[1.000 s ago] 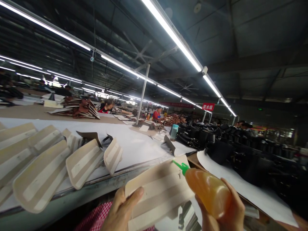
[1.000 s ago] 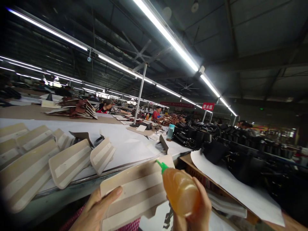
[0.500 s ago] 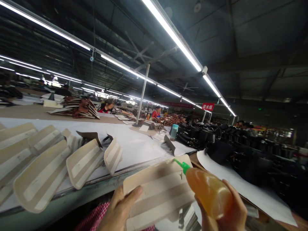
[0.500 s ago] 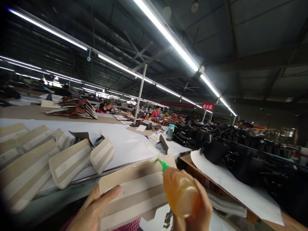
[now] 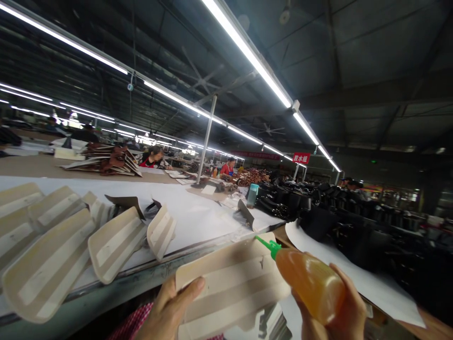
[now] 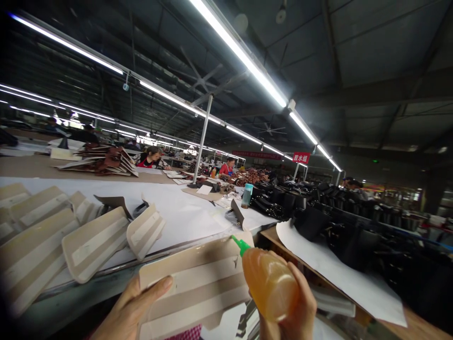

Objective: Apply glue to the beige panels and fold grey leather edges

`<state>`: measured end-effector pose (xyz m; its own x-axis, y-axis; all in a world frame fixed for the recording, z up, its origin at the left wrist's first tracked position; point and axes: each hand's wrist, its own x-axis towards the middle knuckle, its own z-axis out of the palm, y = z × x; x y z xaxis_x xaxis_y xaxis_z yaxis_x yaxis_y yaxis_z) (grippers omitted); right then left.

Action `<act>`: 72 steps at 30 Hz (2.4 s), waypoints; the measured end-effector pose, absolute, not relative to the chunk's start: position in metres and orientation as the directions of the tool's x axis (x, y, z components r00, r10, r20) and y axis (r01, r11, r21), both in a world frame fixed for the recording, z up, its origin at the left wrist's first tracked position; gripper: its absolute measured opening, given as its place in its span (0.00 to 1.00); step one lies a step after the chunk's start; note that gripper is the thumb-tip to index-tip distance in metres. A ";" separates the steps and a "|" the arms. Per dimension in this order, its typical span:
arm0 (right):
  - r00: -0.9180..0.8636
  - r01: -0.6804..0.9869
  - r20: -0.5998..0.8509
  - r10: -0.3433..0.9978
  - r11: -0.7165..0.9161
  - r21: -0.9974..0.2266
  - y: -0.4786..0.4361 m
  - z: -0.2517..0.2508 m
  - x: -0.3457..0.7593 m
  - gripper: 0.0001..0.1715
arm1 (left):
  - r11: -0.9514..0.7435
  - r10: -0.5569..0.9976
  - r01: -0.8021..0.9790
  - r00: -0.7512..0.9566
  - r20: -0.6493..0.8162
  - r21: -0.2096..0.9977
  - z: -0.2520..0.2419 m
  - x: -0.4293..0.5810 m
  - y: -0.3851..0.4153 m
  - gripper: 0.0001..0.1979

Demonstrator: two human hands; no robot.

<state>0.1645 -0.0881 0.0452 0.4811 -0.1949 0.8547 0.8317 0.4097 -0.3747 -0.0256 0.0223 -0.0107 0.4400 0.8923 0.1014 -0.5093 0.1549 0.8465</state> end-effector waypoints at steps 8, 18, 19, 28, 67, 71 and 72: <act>0.466 0.843 0.851 -0.243 0.413 -0.344 -0.089 0.043 0.173 0.38 | 0.200 0.883 -0.517 0.464 0.076 0.832 -0.009 -0.027 0.022 0.41; 0.542 0.784 0.821 -0.182 0.462 -0.415 -0.081 0.042 0.143 0.30 | 0.198 0.926 -0.520 0.376 0.014 0.831 -0.011 -0.028 0.023 0.36; 0.543 0.790 0.817 -0.195 0.449 -0.418 -0.080 0.042 0.146 0.31 | 0.207 0.924 -0.516 0.382 0.007 0.831 -0.012 -0.029 0.024 0.36; 0.478 0.838 0.852 -0.212 0.401 -0.370 -0.082 0.046 0.150 0.33 | 0.184 0.913 -0.560 0.403 0.071 0.807 -0.004 -0.027 0.018 0.39; 0.518 0.785 0.833 -0.194 0.495 -0.373 -0.076 0.041 0.161 0.37 | 0.205 0.906 -0.568 0.419 0.066 0.797 -0.004 -0.028 0.022 0.41; 0.475 0.846 0.836 -0.275 0.404 -0.347 -0.077 0.043 0.173 0.37 | 0.217 0.891 -0.580 0.446 0.083 0.785 -0.004 -0.027 0.021 0.41; 0.463 0.858 0.839 -0.286 0.379 -0.345 -0.078 0.044 0.175 0.38 | 0.221 0.891 -0.587 0.446 0.084 0.779 -0.004 -0.026 0.021 0.42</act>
